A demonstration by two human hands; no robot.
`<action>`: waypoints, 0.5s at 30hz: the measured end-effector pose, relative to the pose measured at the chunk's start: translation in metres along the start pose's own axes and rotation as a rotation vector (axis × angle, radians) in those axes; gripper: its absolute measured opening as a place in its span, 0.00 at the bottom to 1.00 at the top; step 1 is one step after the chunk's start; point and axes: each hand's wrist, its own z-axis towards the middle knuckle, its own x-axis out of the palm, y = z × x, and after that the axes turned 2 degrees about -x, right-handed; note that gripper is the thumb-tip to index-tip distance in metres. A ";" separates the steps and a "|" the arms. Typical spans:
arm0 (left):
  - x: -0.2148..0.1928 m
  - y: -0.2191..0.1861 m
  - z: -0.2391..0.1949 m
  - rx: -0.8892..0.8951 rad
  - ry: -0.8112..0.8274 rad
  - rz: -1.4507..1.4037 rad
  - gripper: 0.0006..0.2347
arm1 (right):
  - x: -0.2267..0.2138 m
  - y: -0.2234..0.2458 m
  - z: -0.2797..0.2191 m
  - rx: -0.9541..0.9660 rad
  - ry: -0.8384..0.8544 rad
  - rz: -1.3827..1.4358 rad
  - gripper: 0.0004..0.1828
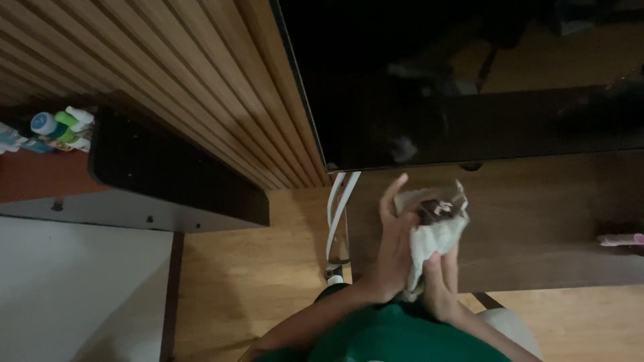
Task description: Wiping down and cleaning various toiletry bottles and cosmetic containers on a shelf.
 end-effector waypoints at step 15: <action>0.018 0.026 -0.011 0.304 -0.045 0.614 0.39 | -0.064 -0.049 0.001 0.509 -0.177 0.267 0.31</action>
